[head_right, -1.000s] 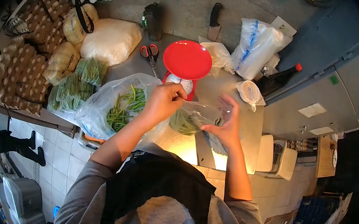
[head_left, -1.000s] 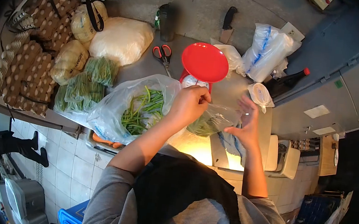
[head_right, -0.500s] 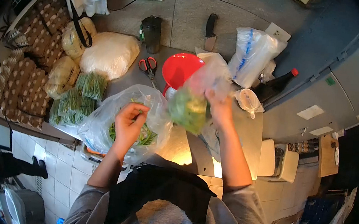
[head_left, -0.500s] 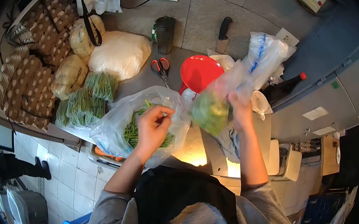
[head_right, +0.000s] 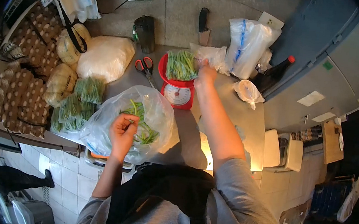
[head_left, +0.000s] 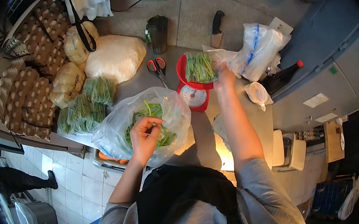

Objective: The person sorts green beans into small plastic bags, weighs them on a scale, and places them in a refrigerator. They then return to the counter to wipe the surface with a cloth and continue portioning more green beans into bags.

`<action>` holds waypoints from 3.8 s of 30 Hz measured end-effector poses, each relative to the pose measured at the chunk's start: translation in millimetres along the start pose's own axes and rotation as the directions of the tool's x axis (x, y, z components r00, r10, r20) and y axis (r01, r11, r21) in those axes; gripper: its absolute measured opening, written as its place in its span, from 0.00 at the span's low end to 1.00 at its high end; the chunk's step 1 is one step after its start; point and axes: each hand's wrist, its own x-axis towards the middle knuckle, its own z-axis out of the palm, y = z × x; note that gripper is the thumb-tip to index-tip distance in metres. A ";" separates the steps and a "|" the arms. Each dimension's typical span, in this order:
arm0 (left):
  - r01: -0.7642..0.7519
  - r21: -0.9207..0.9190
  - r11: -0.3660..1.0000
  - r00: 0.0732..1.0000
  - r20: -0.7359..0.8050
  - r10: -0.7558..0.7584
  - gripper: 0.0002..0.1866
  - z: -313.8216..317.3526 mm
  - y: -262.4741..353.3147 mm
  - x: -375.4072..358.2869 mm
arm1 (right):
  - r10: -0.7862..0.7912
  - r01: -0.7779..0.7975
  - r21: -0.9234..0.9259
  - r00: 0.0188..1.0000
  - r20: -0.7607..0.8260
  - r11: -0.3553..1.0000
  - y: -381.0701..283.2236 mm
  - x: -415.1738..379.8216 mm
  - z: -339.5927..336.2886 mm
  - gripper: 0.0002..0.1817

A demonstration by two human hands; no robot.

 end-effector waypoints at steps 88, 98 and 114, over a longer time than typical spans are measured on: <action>-0.406 0.000 0.914 0.643 0.711 0.285 0.37 86.5 -50.9 -63.0 | 0.675 -0.060 -0.881 0.667 0.315 0.470 -15.1 -159.4 -189.2 0.04; 0.012 -0.590 0.807 0.987 -0.125 -0.105 0.18 -73.9 -18.9 4.6 | 0.358 0.128 -0.906 0.889 0.286 0.404 -43.7 -166.4 -133.9 0.12; 0.002 -0.868 0.497 0.683 -0.362 -0.635 0.26 -218.2 -175.8 180.9 | -0.461 0.185 -0.932 0.828 0.319 -0.312 -26.9 -143.5 -268.9 0.16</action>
